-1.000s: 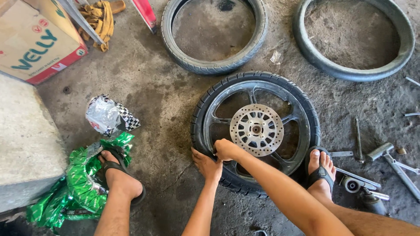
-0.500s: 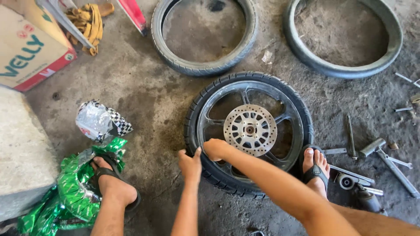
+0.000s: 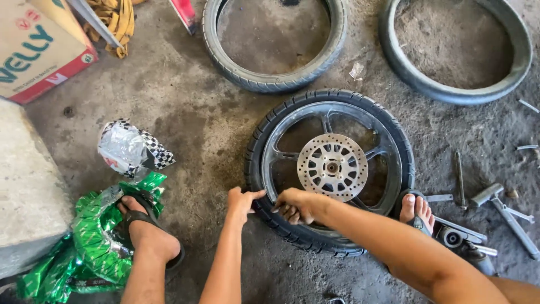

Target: Replacing the tire and inner tube on a motorcycle wheel rim.

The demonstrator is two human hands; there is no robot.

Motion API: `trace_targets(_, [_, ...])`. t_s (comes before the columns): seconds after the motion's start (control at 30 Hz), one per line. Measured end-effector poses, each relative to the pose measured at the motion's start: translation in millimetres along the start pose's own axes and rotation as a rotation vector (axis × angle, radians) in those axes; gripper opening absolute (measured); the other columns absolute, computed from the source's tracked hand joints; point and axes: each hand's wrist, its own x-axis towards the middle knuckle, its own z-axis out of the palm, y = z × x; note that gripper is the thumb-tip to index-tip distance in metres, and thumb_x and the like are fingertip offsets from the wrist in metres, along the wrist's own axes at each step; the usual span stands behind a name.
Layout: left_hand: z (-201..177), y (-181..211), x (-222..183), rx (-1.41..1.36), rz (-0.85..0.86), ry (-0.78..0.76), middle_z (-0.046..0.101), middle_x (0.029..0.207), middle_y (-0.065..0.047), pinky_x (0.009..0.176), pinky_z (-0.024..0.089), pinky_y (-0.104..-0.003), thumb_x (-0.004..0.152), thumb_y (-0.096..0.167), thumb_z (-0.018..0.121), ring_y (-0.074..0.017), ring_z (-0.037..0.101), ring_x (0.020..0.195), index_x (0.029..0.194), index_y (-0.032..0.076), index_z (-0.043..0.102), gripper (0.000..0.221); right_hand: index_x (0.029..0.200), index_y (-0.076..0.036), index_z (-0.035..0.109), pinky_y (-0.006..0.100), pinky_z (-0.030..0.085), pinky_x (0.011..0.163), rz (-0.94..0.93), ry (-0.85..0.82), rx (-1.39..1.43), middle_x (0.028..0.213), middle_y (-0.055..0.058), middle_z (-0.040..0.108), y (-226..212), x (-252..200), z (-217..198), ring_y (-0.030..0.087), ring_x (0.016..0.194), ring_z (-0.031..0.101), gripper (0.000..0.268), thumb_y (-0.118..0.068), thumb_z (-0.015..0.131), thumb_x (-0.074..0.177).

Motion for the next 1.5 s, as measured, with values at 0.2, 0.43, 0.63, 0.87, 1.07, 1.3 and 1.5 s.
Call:
trace_targets(0.2, [-3,3,-9,-0.009,-0.006,-0.002,0.073,0.11,-0.025,0.075,0.062,-0.056,0.062,0.013,0.094,-0.0386,0.074,0.097,0.113,-0.008,0.064,0.062,0.099,-0.003,0.064,0.031,0.024,0.036,-0.46,0.59,-0.175,0.057,0.001,0.042,57,22,50,0.014,0.04,0.034,0.025,-0.024,0.051,0.1])
trace_targets(0.43, [2,-1,-17,-0.083,0.012,0.009,0.076,0.095,-0.019,0.066,0.06,-0.05,0.064,0.01,0.092,-0.0328,0.076,0.081,0.105,-0.005,0.068,0.05,0.093,-0.001,0.071,0.052,0.055,0.064,-1.181,1.154,-0.767,0.078,0.027,0.071,95,124,7,0.047,0.073,0.07,0.024,-0.024,0.062,0.096])
trace_targets(0.63, [14,-18,-12,0.096,0.115,0.161,0.074,0.088,-0.021,0.063,0.05,-0.045,0.067,0.02,0.094,-0.0289,0.069,0.068,0.096,-0.007,0.072,0.045,0.103,0.003,0.06,0.058,0.056,0.071,-1.072,1.19,-0.671,0.086,0.033,0.069,101,97,61,0.052,0.084,0.069,0.025,-0.021,0.054,0.1])
trace_targets(0.87, [18,-31,-8,-0.114,0.171,0.154,0.076,0.09,-0.016,0.073,0.055,-0.043,0.063,0.015,0.091,-0.0282,0.071,0.079,0.098,-0.006,0.072,0.045,0.111,0.005,0.041,0.056,0.059,0.066,-0.91,1.227,-0.778,0.085,0.032,0.07,105,89,86,0.05,0.079,0.071,0.032,-0.023,0.053,0.1])
trace_targets(1.07, [11,-24,-8,-0.192,0.141,0.092,0.074,0.091,-0.02,0.068,0.056,-0.046,0.063,0.01,0.091,-0.0312,0.07,0.074,0.099,-0.007,0.067,0.046,0.106,0.006,0.046,0.056,0.057,0.064,-1.059,1.173,-0.47,0.085,0.035,0.069,84,159,68,0.052,0.078,0.069,0.03,-0.02,0.057,0.099])
trace_targets(1.3, [15,-36,-1,-0.191,0.171,0.117,0.077,0.1,-0.02,0.078,0.057,-0.042,0.06,0.014,0.092,-0.0303,0.073,0.083,0.107,-0.008,0.07,0.056,0.102,0.004,0.052,0.054,0.056,0.055,-1.13,1.112,-1.02,0.073,0.03,0.07,105,105,17,0.045,0.066,0.07,0.034,-0.029,0.052,0.104])
trace_targets(1.5, [21,-40,-3,-0.172,0.264,0.173,0.076,0.112,-0.022,0.088,0.055,-0.039,0.063,0.018,0.094,-0.0297,0.073,0.096,0.114,-0.011,0.067,0.065,0.099,-0.002,0.064,0.054,0.056,0.07,-0.657,0.804,-1.741,0.083,0.024,0.07,89,-23,35,0.045,0.078,0.07,0.028,-0.029,0.057,0.099])
